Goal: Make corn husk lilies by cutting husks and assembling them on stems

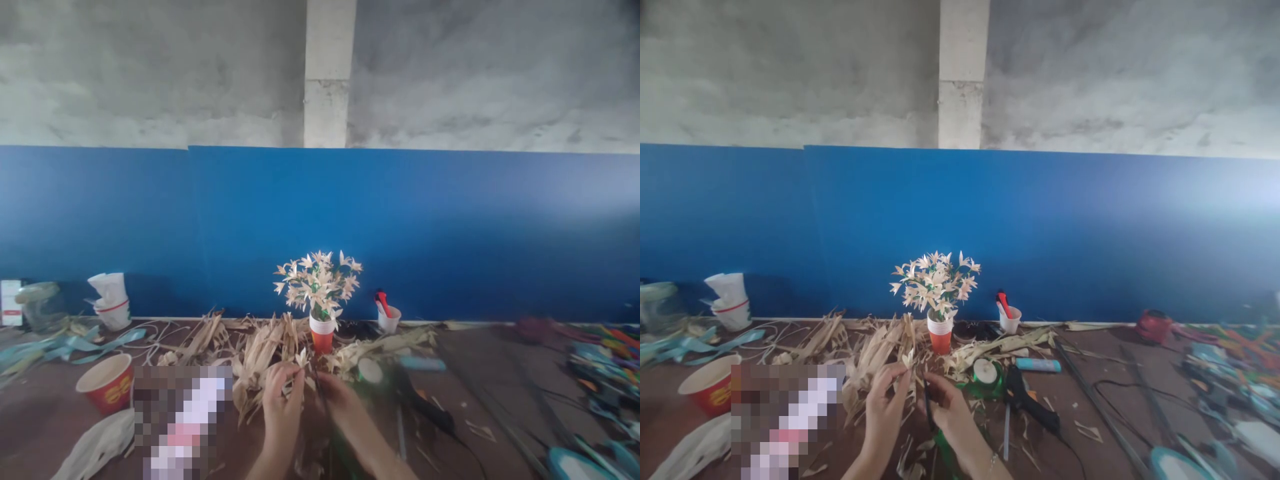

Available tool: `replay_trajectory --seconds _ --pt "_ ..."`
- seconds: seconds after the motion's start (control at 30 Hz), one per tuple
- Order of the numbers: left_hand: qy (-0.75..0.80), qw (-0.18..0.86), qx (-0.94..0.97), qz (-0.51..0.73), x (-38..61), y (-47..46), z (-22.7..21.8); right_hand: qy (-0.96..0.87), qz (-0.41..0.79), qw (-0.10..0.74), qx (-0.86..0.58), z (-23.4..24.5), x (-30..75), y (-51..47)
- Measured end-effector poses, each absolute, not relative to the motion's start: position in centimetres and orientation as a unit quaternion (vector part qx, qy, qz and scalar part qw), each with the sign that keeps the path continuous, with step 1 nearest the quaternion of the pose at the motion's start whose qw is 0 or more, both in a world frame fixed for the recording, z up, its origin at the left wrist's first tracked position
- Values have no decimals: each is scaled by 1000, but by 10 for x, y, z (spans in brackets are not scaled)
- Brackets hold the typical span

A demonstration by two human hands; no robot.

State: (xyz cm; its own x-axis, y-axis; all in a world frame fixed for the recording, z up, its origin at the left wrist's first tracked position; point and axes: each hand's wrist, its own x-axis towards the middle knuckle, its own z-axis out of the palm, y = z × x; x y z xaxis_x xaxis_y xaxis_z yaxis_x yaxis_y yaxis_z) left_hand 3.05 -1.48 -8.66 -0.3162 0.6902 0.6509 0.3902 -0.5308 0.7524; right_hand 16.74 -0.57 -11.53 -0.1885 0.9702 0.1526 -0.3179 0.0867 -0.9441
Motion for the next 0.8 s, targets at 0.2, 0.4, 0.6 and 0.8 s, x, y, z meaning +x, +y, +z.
replay_trajectory --seconds 0.2,0.4,0.6,0.8 --pt "470 75 598 645 31 -15 -85 -524 600 510 -325 -115 167 -10" --pt "466 52 621 628 31 -15 -84 -545 574 507 -342 -105 167 -15" --pt "464 24 640 612 30 -16 -83 -547 591 477 -353 -94 169 -19" --pt "462 16 646 608 31 -17 -80 -548 581 492 -346 -93 167 -20"
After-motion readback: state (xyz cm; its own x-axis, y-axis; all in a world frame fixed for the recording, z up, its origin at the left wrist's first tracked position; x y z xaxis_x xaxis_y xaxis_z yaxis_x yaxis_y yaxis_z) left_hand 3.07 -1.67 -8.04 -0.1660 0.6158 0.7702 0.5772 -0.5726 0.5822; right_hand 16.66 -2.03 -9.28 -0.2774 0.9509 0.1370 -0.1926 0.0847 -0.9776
